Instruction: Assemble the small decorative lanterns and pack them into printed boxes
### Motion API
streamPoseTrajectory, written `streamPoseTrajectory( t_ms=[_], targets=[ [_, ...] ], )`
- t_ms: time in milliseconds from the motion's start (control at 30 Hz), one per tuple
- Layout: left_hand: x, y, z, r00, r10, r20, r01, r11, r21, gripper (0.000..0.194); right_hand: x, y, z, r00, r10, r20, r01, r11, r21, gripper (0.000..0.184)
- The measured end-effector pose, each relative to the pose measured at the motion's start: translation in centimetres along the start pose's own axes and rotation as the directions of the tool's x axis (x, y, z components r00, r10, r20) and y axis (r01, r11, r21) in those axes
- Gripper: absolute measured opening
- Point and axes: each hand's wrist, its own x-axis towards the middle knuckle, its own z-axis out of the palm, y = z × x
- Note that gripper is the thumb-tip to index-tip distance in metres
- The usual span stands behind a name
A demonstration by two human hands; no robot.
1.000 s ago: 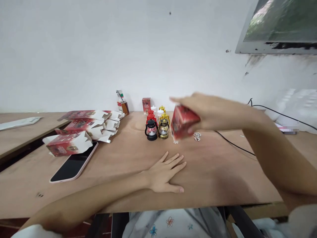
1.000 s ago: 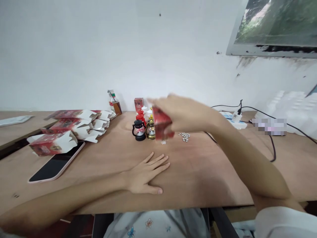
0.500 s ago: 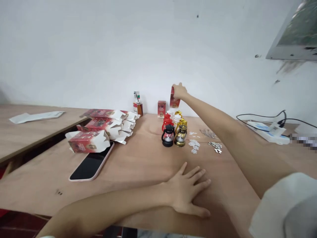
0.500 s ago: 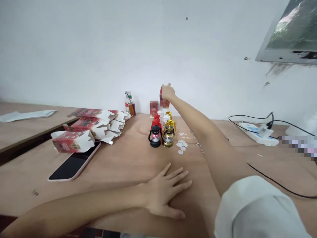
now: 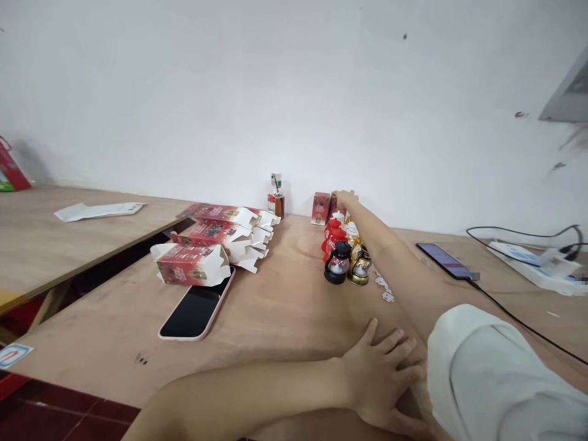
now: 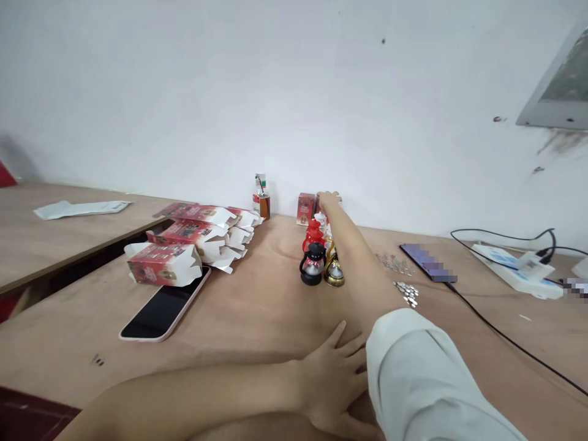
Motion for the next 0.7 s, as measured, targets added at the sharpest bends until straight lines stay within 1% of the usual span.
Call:
streamPoseTrajectory(
  t_ms=[100,133,167,267,333,400,467,567,633,667,700],
  targets=[
    [0.0,-0.1,0.1,1.0,0.003,-0.004,-0.003,1.0,0.006,0.073,-0.5,0.0,0.3,1.0,-0.002,-0.029,0.002,1.0,-0.002,0.079],
    [0.0,0.0,0.1,1.0,0.005,-0.012,-0.005,1.0,0.002,0.073,-0.6,-0.1,0.2,0.999,-0.017,-0.044,0.017,1.0,-0.001,0.077],
    [-0.1,0.0,0.1,1.0,0.008,-0.021,-0.008,1.0,-0.003,0.072,-0.6,-0.4,0.2,0.998,-0.033,-0.061,0.032,0.999,-0.004,0.071],
    [-0.2,0.1,0.1,0.999,0.006,-0.05,-0.008,1.0,-0.025,0.07,-0.9,-1.3,0.0,0.99,-0.075,-0.116,0.073,0.997,-0.021,0.045],
    [-0.2,0.1,0.1,0.999,0.005,-0.047,-0.007,0.999,-0.035,0.069,-1.1,-2.0,-0.2,0.988,-0.09,-0.125,0.087,0.996,-0.026,0.038],
    [-0.1,0.0,0.1,0.999,0.008,-0.032,-0.009,0.999,-0.041,0.07,-1.3,-2.5,-0.6,0.991,-0.085,-0.104,0.084,0.996,-0.02,0.037],
    [0.0,0.0,0.0,1.0,0.008,-0.015,-0.009,0.999,-0.043,0.071,-1.4,-2.9,-1.5,0.995,-0.075,-0.071,0.074,0.997,-0.009,0.037],
    [0.0,-0.2,-0.1,1.0,0.003,0.005,-0.003,0.999,-0.05,0.073,-2.3,-3.1,-3.9,0.996,-0.074,-0.053,0.074,0.997,0.008,0.044],
    [0.0,-0.2,-0.1,1.0,0.002,0.018,-0.001,0.998,-0.059,0.074,-4.0,-2.9,-5.6,0.991,-0.089,-0.099,0.092,0.995,0.024,0.049],
    [0.0,-0.2,-0.1,1.0,0.005,0.02,-0.003,0.998,-0.063,0.075,-5.5,-2.6,-6.4,0.983,-0.114,-0.144,0.121,0.992,0.034,0.05],
    [0.0,-0.3,0.0,1.0,0.006,0.016,-0.005,0.998,-0.064,0.076,-7.2,-2.3,-7.1,0.953,-0.179,-0.244,0.201,0.977,0.069,0.05]
  ],
)
